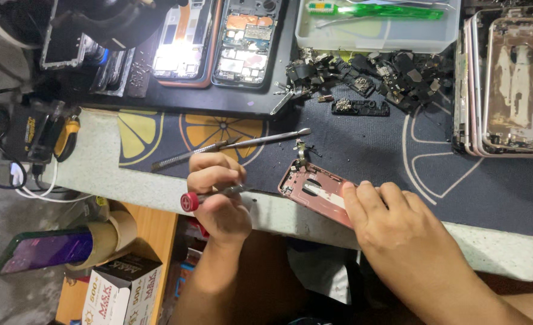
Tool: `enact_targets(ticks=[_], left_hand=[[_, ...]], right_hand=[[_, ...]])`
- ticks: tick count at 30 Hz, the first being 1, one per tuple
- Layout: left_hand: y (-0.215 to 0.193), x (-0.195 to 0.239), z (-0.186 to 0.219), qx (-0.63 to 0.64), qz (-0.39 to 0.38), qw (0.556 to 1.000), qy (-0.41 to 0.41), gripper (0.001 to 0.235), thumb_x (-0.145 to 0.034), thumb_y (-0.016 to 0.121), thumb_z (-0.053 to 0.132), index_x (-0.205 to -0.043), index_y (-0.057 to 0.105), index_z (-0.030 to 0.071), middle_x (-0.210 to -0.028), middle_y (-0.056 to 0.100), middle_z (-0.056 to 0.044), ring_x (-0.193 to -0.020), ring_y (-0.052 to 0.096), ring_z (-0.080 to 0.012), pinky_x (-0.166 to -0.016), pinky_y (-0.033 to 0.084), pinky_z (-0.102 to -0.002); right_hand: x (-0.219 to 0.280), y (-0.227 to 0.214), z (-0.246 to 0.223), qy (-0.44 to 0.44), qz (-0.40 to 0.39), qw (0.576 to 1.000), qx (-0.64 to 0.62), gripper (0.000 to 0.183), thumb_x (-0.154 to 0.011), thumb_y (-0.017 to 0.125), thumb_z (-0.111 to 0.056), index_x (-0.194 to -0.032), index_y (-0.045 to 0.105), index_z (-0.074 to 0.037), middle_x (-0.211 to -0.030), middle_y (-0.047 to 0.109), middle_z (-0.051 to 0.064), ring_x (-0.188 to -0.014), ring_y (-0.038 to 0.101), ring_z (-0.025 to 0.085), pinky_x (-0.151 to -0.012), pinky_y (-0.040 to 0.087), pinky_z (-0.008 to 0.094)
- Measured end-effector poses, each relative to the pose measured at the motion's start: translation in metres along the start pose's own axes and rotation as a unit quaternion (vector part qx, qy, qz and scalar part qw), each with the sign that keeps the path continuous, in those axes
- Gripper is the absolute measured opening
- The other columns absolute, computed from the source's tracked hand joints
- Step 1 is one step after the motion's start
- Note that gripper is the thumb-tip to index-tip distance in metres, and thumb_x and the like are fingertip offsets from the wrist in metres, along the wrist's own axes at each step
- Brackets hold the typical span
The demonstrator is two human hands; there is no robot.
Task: The person uses a red-handled precision screwdriver to remove screws from a disassembled smartphone chassis. They then use tweezers to lift and remove small internal components from the phone frame.
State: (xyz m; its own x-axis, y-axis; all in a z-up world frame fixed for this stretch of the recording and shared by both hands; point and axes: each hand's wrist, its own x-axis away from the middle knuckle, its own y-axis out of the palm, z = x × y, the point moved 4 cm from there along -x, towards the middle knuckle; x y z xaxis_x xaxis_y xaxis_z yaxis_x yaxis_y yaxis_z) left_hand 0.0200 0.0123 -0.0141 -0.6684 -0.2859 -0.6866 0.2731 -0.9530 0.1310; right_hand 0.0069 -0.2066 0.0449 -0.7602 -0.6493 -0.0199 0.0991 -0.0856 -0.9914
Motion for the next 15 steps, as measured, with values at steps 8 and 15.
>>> enact_targets(ticks=[8, 15], left_hand=[[0.0, -0.002, 0.003, -0.1, -0.065, 0.991, -0.06, 0.033, -0.099, 0.074, 0.003, -0.121, 0.05, 0.001, -0.109, 0.068, -0.019, -0.098, 0.071, -0.0236, -0.088, 0.061, -0.032], [0.0, -0.006, -0.018, -0.004, -0.022, 0.981, -0.195, 0.05, -0.1, 0.072, -0.005, -0.127, 0.032, 0.008, -0.111, 0.073, -0.026, -0.103, 0.074, -0.0258, -0.095, 0.063, -0.033]], right_hand=[[0.003, 0.004, 0.005, 0.009, 0.014, 0.998, -0.054, 0.058, -0.074, 0.06, -0.016, -0.129, 0.063, 0.001, -0.108, 0.066, 0.01, -0.088, 0.063, 0.023, -0.075, 0.053, 0.033], [0.003, 0.009, 0.002, 0.003, 0.015, 0.999, -0.042, 0.058, -0.076, 0.059, -0.015, -0.13, 0.063, 0.003, -0.115, 0.069, 0.015, -0.093, 0.065, 0.025, -0.076, 0.054, 0.034]])
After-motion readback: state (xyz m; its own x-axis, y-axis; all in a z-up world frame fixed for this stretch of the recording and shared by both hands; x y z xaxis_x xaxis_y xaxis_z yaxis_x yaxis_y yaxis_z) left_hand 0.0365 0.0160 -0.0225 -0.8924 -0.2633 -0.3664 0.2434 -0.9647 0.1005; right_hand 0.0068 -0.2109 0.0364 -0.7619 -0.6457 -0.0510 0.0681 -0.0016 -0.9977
